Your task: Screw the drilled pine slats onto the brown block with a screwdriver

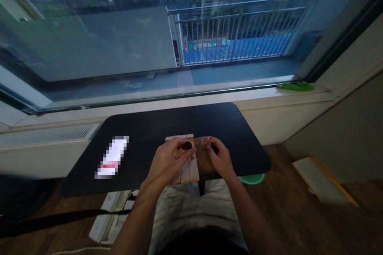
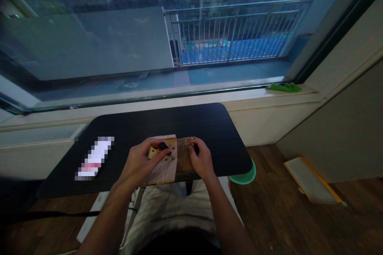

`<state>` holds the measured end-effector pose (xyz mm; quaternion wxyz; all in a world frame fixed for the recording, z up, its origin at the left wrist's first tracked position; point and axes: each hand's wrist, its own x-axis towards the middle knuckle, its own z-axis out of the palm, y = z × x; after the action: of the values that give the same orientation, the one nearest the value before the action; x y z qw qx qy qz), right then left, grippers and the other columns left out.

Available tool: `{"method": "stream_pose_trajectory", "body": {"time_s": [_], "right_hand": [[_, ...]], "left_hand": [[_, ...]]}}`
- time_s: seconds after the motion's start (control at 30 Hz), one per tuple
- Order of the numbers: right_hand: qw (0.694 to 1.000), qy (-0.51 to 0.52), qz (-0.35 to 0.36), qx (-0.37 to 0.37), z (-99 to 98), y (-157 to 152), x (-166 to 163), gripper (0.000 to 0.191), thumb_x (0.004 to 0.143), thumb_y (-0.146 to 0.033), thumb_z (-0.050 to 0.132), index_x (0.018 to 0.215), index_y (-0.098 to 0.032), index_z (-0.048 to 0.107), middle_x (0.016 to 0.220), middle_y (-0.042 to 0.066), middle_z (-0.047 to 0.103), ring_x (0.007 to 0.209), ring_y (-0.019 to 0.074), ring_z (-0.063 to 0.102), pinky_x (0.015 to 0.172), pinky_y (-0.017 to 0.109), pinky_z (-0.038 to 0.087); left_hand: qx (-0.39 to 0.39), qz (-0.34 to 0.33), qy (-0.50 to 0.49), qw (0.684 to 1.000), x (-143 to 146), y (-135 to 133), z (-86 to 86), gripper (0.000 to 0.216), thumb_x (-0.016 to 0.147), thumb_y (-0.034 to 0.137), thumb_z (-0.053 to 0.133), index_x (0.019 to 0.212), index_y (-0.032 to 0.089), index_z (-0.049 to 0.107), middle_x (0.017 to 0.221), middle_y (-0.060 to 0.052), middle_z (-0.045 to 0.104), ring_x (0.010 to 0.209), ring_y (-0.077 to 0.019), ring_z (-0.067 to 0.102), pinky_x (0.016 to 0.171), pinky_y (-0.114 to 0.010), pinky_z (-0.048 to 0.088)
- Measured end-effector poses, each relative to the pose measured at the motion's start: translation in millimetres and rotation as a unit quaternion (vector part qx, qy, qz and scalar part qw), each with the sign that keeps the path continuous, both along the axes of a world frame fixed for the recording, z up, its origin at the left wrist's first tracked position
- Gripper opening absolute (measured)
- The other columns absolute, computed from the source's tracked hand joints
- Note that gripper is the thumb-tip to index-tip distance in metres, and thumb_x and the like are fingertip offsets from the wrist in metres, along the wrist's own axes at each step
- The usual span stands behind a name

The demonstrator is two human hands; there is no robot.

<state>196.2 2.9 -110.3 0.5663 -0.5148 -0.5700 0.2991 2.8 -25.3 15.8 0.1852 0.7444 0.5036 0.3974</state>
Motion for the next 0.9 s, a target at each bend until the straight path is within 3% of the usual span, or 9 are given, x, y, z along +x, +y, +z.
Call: {"method": "stream_pose_trajectory", "body": {"time_s": [0.33, 0.9], "right_hand": [[1.0, 0.0, -0.005, -0.003, 0.8, 0.0, -0.9, 0.017, 0.083, -0.032, 0.057, 0.094, -0.024, 0.067, 0.117, 0.011, 0.072, 0.113, 0.0288, 0.066, 0.106, 0.051, 0.048], [1.0, 0.004, 0.001, -0.008, 0.9, 0.1, -0.8, 0.017, 0.083, -0.032, 0.057, 0.093, -0.025, 0.067, 0.118, 0.01, 0.072, 0.113, 0.0282, 0.066, 0.105, 0.05, 0.048]], "left_hand": [[0.016, -0.007, -0.004, 1.0, -0.5, 0.6, -2.4, 0.012, 0.085, 0.024, 0.072, 0.095, 0.019, 0.073, 0.081, -0.002, 0.077, 0.073, -0.0168, 0.073, 0.072, -0.028, 0.058], [-0.023, -0.021, 0.001, 1.0, -1.1, -1.0, -2.8, 0.021, 0.089, 0.028, 0.062, 0.106, 0.019, 0.073, 0.1, -0.008, 0.079, 0.088, -0.0218, 0.075, 0.08, -0.033, 0.059]]}}
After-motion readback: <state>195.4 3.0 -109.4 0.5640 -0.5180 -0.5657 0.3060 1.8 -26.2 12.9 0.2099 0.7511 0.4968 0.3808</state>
